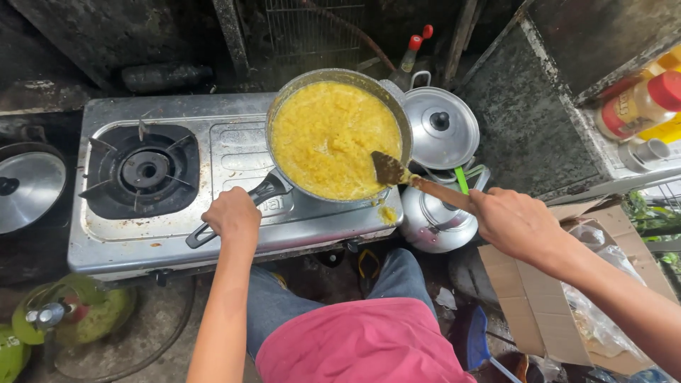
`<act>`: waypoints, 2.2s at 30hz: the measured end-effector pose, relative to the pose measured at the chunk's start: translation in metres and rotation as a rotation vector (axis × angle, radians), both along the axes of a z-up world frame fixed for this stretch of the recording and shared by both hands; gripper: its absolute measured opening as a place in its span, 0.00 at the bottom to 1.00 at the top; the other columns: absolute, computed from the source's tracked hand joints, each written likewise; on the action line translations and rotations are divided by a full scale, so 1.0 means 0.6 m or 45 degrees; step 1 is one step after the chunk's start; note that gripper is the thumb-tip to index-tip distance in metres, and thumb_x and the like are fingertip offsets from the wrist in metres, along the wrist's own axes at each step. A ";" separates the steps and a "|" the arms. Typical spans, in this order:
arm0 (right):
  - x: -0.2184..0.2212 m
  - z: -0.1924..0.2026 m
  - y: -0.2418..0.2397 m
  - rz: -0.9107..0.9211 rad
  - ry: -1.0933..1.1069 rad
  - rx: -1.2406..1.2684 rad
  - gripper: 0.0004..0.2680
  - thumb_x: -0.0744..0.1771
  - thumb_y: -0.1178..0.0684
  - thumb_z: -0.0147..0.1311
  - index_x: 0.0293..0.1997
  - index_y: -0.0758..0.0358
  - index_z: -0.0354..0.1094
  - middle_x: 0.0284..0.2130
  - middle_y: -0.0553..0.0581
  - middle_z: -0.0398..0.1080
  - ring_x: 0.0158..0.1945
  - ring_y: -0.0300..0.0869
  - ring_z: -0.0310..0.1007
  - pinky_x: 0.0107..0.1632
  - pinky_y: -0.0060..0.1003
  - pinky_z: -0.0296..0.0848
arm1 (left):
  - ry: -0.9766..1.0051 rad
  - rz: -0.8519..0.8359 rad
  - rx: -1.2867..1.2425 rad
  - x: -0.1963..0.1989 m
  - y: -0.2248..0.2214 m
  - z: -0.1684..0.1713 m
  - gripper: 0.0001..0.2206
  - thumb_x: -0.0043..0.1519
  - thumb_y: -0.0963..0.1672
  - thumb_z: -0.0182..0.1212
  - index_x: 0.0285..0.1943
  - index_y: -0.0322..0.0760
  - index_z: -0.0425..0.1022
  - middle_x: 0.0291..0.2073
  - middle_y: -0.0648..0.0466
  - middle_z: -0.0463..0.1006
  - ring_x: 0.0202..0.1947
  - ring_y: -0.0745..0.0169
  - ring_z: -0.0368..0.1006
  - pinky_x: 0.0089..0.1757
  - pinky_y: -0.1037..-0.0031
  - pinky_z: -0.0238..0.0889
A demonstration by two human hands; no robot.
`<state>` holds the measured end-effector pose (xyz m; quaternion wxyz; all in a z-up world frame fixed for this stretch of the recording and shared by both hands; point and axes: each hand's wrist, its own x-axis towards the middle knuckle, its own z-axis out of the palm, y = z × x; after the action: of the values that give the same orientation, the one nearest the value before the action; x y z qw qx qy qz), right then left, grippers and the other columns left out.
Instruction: Stirring a thick yellow mixture in a pan on a gas stove using a wooden spatula to ensure even cooking.
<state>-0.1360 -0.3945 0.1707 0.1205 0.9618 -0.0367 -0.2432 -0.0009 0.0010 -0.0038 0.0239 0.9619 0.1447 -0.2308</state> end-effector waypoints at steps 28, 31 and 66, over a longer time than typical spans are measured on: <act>0.141 0.093 -0.007 0.010 -0.140 -0.087 0.13 0.68 0.38 0.45 0.52 0.36 0.78 0.40 0.57 0.83 0.50 0.55 0.82 0.55 0.51 0.79 | -0.165 -0.112 -0.198 -0.006 0.011 0.022 0.08 0.55 0.38 0.66 0.40 0.24 0.83 0.32 0.34 0.83 0.40 0.33 0.82 0.37 0.48 0.74; 0.136 0.087 0.015 0.010 -0.056 -0.085 0.13 0.67 0.38 0.47 0.50 0.35 0.79 0.41 0.54 0.83 0.51 0.53 0.82 0.57 0.49 0.78 | -0.158 -0.091 -0.180 -0.005 0.005 0.026 0.07 0.55 0.38 0.66 0.39 0.25 0.83 0.31 0.34 0.83 0.39 0.34 0.82 0.37 0.49 0.75; 0.137 -0.094 0.006 -0.897 0.349 1.641 0.11 0.71 0.51 0.43 0.38 0.68 0.70 0.22 0.61 0.62 0.19 0.38 0.56 0.19 0.29 0.56 | -0.180 0.005 -0.090 -0.006 -0.013 0.027 0.07 0.56 0.38 0.63 0.40 0.25 0.83 0.30 0.35 0.82 0.38 0.33 0.82 0.36 0.48 0.75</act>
<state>-0.0541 -0.3909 0.1141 -0.5485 0.7342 -0.1774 -0.3585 -0.0042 -0.0065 0.0122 0.0686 0.9740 0.1363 -0.1672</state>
